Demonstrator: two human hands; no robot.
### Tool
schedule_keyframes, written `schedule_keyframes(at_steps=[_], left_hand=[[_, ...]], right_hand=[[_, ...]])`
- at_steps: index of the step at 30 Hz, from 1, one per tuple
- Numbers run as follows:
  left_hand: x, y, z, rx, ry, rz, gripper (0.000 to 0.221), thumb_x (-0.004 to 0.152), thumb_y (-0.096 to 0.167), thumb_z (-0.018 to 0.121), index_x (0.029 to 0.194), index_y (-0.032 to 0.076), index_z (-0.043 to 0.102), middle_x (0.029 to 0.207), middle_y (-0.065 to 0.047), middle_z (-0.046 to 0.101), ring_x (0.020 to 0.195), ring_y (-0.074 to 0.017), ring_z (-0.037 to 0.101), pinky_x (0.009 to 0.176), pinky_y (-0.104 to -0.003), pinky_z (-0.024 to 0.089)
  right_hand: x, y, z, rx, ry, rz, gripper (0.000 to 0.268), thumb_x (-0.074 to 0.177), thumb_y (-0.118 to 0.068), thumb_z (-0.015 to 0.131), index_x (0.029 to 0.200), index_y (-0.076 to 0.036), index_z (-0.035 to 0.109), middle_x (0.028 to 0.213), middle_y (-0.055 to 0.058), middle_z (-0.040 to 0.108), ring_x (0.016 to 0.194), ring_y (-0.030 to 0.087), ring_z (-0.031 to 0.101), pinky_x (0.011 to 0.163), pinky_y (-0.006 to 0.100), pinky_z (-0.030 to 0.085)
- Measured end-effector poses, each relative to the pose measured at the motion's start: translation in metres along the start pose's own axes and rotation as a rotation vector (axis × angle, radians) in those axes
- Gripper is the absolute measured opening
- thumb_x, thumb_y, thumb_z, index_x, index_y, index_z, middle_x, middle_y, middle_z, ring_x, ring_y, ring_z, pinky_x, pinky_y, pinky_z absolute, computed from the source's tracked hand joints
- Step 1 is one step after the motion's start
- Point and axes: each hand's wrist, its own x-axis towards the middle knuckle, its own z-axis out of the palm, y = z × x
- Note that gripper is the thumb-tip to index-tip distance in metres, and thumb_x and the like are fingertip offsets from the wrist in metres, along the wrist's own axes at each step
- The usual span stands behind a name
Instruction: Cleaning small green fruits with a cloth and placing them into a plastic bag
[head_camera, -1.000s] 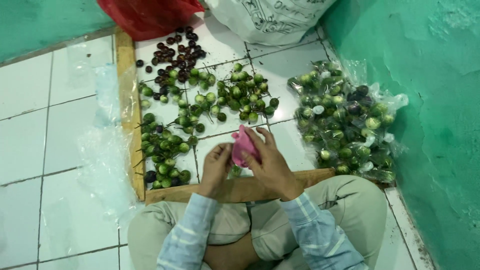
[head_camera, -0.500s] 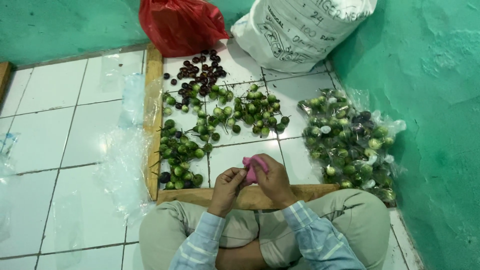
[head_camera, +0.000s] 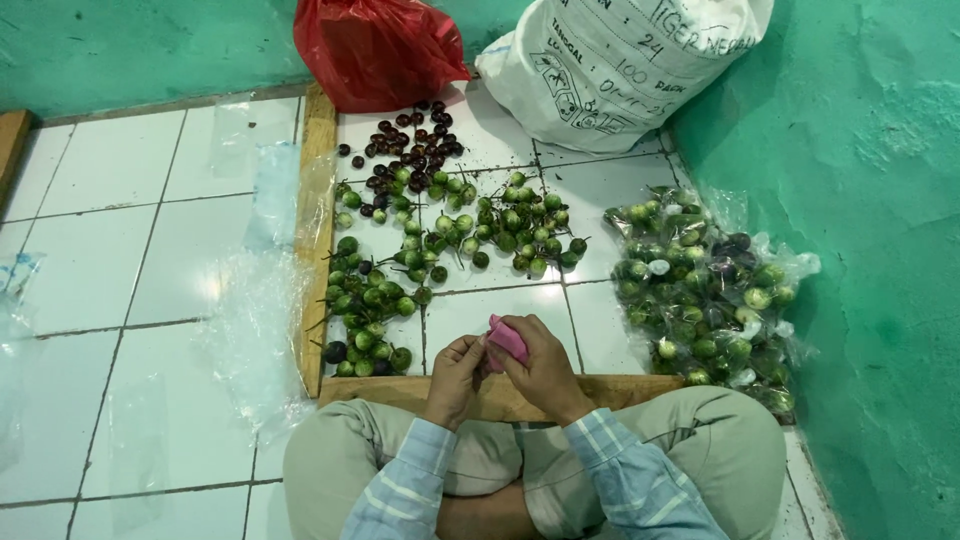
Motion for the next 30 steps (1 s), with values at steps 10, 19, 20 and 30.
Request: schedule_keyframes(at_steps=[10,19,20,30], left_hand=[[-0.002,0.007,0.012,-0.112,-0.011,-0.052,0.021,0.097,0.019,0.073,0.087,0.002,0.067,0.067,-0.008,0.069,0.059,-0.0157,0.069,0.057,-0.023,0.057],[0.001,0.001,0.002,-0.144,0.019,-0.067,0.022,0.098,0.020,0.072,0.082,0.007,0.064,0.060,-0.004,0.064,0.050,-0.0112,0.063,0.050,-0.020,0.054],[0.000,0.001,0.002,-0.151,0.013,-0.088,0.020,0.099,0.016,0.068,0.082,0.008,0.062,0.058,-0.003,0.062,0.047,-0.0112,0.063,0.048,-0.020,0.054],[-0.001,0.014,0.001,-0.137,-0.040,-0.189,0.013,0.101,0.015,0.063,0.089,0.010,0.066,0.066,-0.003,0.064,0.057,-0.0125,0.065,0.055,-0.024,0.058]], right_hand=[[0.002,0.004,-0.002,-0.021,0.128,-0.016,0.014,0.100,-0.022,0.062,0.102,-0.015,0.074,0.080,0.009,0.070,0.077,0.031,0.074,0.069,0.036,0.058],[-0.002,-0.015,0.002,-0.051,-0.114,-0.003,0.052,0.090,-0.027,0.078,0.134,-0.012,0.055,0.107,0.017,0.062,0.100,0.047,0.067,0.081,0.056,0.056],[-0.002,-0.007,0.005,-0.108,-0.148,0.000,0.047,0.092,-0.031,0.076,0.132,-0.013,0.058,0.103,0.013,0.062,0.099,0.044,0.069,0.081,0.052,0.058],[-0.002,0.013,0.010,-0.217,-0.093,-0.109,0.026,0.099,-0.026,0.061,0.124,-0.020,0.067,0.092,0.006,0.062,0.078,0.033,0.070,0.066,0.040,0.057]])
